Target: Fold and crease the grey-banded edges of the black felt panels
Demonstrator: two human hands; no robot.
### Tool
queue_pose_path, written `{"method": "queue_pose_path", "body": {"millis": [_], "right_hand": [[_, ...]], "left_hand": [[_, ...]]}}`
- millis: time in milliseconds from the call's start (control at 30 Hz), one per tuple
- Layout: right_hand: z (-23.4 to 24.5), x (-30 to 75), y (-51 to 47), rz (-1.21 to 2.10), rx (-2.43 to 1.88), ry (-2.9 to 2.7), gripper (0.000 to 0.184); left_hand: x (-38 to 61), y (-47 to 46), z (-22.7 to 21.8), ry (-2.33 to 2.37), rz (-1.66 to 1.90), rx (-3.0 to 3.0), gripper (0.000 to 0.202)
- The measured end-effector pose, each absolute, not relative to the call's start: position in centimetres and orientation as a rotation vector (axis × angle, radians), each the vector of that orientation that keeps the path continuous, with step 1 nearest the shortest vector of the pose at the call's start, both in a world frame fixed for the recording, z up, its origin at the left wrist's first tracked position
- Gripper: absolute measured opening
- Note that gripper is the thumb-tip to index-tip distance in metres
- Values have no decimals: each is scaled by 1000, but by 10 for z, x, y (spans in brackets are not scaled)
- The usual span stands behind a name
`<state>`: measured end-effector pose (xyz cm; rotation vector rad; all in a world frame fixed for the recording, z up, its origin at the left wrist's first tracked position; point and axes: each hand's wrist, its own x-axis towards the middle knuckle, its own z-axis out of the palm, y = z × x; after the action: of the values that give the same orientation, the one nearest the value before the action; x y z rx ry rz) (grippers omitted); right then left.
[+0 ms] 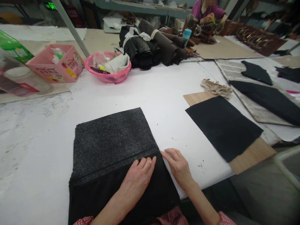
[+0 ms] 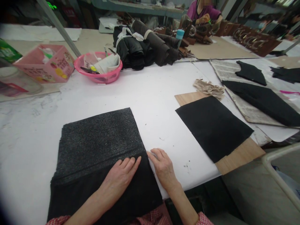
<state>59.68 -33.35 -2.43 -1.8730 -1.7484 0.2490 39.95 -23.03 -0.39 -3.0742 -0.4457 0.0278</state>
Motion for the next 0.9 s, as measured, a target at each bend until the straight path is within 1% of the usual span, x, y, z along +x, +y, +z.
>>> {"method": "queue_pose_path", "body": {"millis": [100, 233, 400, 567, 700, 900], "right_hand": [[-25, 596, -332, 236, -1874, -1620, 39], [-19, 591, -322, 268, -1859, -1564, 27], [-7, 588, -307, 318, -1861, -1727, 13], [-1, 596, -294, 336, -1896, -1912, 2], [8, 597, -288, 419, -1985, -1972, 9], [24, 594, -282, 557, -2041, -2000, 12]], "left_hand": [[384, -234, -9, -470, -61, -3115, 54], [362, -243, -14, -552, -217, -3144, 51], [343, -258, -10, -597, -312, -3187, 34], [333, -268, -4, -680, -355, -3226, 32], [329, -271, -3, -727, -361, -3254, 33], [325, -272, -5, -730, -397, -3262, 32]]}}
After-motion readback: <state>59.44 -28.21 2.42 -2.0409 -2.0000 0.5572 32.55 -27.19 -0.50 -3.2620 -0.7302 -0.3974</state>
